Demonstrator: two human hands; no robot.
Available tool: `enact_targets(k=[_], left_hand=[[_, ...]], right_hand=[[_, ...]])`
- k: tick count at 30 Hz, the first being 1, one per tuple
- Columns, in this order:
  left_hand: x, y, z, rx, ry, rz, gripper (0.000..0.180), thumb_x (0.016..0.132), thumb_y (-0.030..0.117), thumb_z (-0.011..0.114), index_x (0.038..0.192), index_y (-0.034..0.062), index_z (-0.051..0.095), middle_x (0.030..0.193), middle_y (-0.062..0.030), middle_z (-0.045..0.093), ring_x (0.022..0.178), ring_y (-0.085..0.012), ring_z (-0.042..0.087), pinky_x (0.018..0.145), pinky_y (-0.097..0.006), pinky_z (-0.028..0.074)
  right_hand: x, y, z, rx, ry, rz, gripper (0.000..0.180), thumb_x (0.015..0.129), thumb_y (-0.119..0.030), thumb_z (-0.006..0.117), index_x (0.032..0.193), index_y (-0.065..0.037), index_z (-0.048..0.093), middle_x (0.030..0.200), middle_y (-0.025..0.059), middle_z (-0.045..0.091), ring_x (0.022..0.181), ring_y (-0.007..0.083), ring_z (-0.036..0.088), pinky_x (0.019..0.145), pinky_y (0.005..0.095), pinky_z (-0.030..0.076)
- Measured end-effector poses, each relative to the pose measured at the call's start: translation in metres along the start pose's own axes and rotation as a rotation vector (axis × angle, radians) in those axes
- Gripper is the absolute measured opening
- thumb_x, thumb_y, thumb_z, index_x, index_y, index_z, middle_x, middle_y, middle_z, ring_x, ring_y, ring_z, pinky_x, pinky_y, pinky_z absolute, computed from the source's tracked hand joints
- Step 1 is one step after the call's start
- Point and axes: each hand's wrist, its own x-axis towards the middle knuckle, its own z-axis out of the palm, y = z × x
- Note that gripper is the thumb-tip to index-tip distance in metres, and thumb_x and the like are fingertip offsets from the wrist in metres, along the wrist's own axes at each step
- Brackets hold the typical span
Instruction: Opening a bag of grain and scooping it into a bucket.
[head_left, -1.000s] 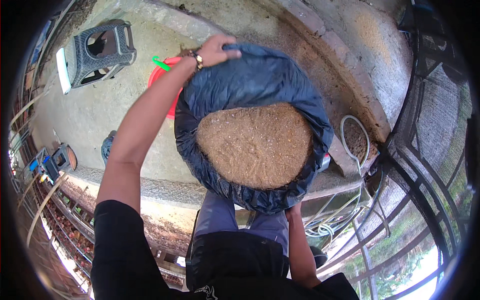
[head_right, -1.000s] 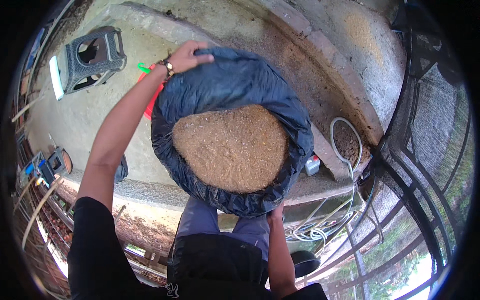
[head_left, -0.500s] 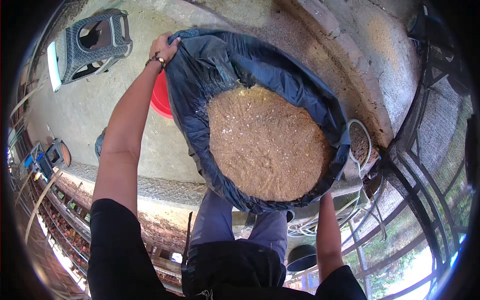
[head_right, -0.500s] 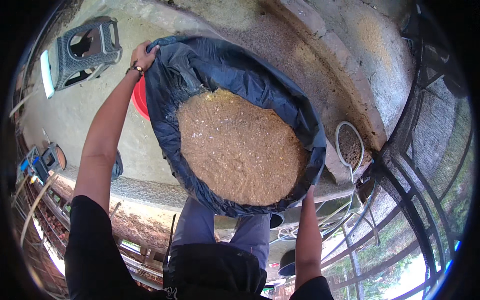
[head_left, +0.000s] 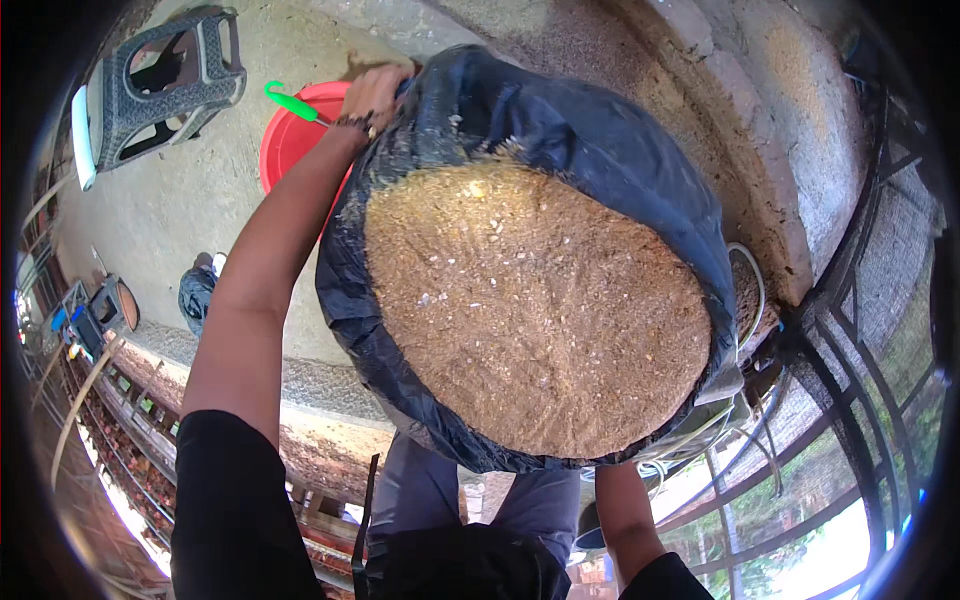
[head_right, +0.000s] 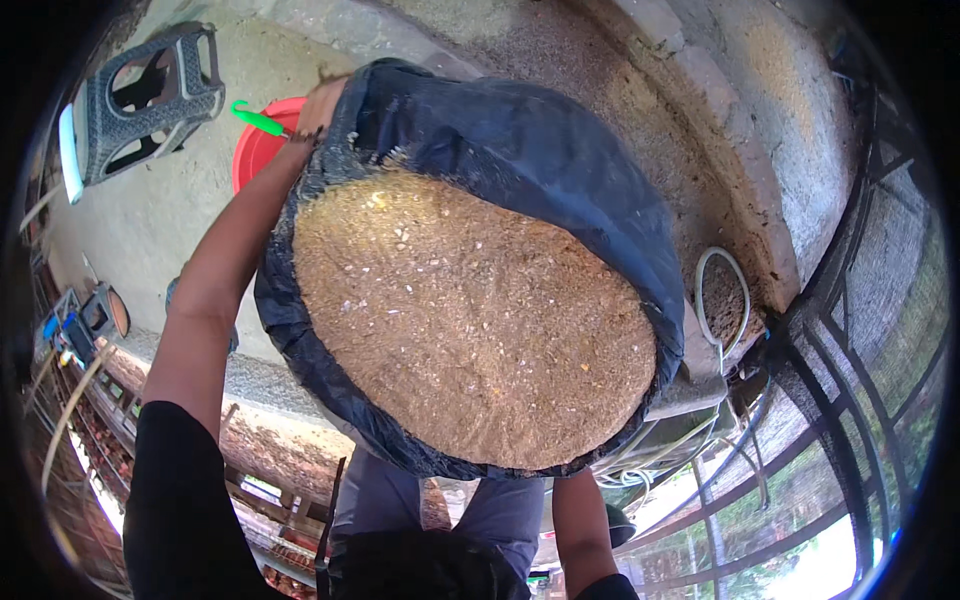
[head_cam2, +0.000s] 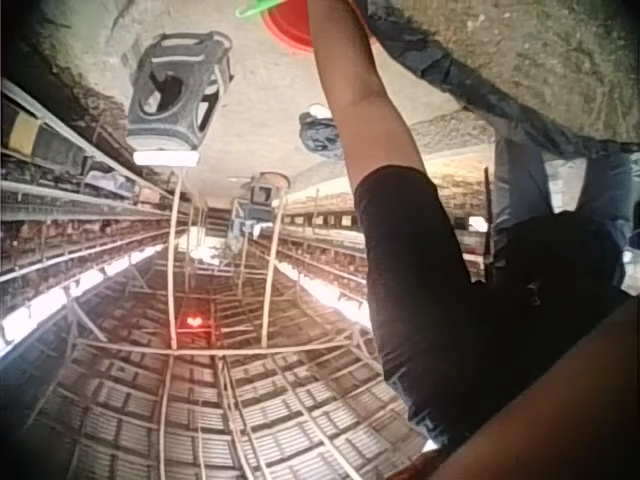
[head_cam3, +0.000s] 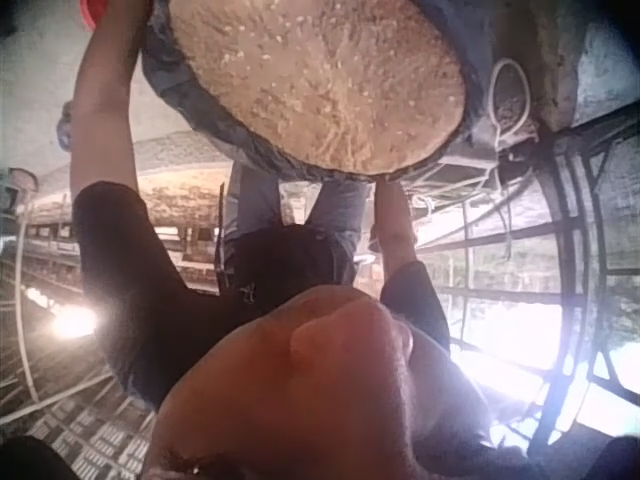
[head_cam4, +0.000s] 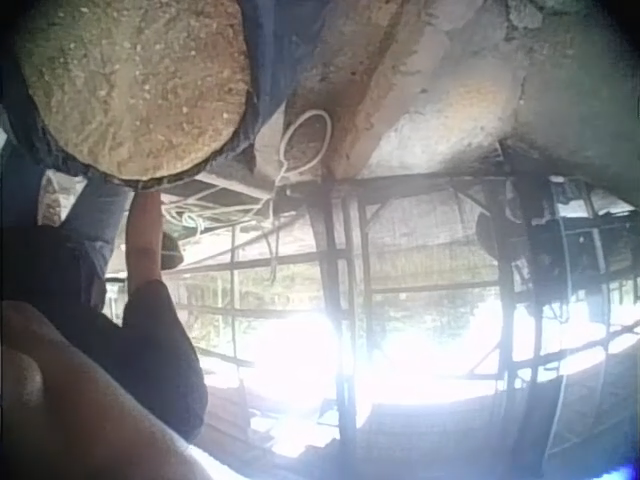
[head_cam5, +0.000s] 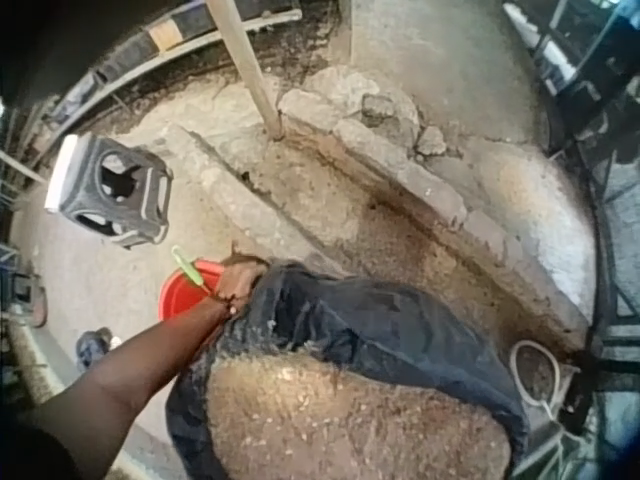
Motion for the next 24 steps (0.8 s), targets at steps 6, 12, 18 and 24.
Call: enact_targets(k=[6,12,18,24], left_hand=[[-0.066,-0.005,-0.039,-0.029,-0.455,-0.394,0.023,0.083,0.020,0.058,0.103,0.0108,0.064,0.100,-0.0121,0.065,0.094,-0.0322,0.062,0.075,-0.041,0.049],[-0.200,0.038,-0.097,-1.450,-0.056,-1.049,0.061,0.096,0.051,0.037,0.129,0.0011,0.052,0.124,-0.0085,0.058,0.114,-0.0198,0.054,0.100,-0.031,0.039],[-0.278,0.172,-0.115,-1.375,0.053,-1.171,0.055,0.098,0.044,0.037,0.130,0.0013,0.048,0.125,-0.0047,0.055,0.111,-0.0185,0.054,0.096,-0.033,0.041],[-0.237,0.151,-0.044,-1.420,0.263,-1.214,0.052,0.096,0.042,0.043,0.127,0.0011,0.050,0.121,-0.0042,0.057,0.107,-0.0189,0.055,0.093,-0.034,0.042]], right_hand=[[-0.019,-0.021,0.011,-0.008,-0.081,-0.047,0.014,0.088,-0.013,0.058,0.082,-0.001,0.062,0.075,-0.0015,0.060,0.064,0.0067,0.050,0.059,0.0237,0.042],[0.037,-0.155,0.003,-0.131,-0.172,-0.387,0.014,0.088,-0.012,0.058,0.082,-0.001,0.063,0.075,-0.0021,0.060,0.064,0.0060,0.050,0.060,0.0230,0.042],[0.098,-0.265,0.051,-0.179,-0.422,-0.607,0.014,0.089,-0.012,0.058,0.082,-0.001,0.063,0.075,-0.0026,0.060,0.064,0.0053,0.050,0.060,0.0223,0.041],[0.122,-0.303,0.091,-0.210,-0.584,-0.646,0.014,0.089,-0.011,0.058,0.081,-0.001,0.063,0.075,-0.0031,0.060,0.065,0.0046,0.049,0.060,0.0216,0.041]])
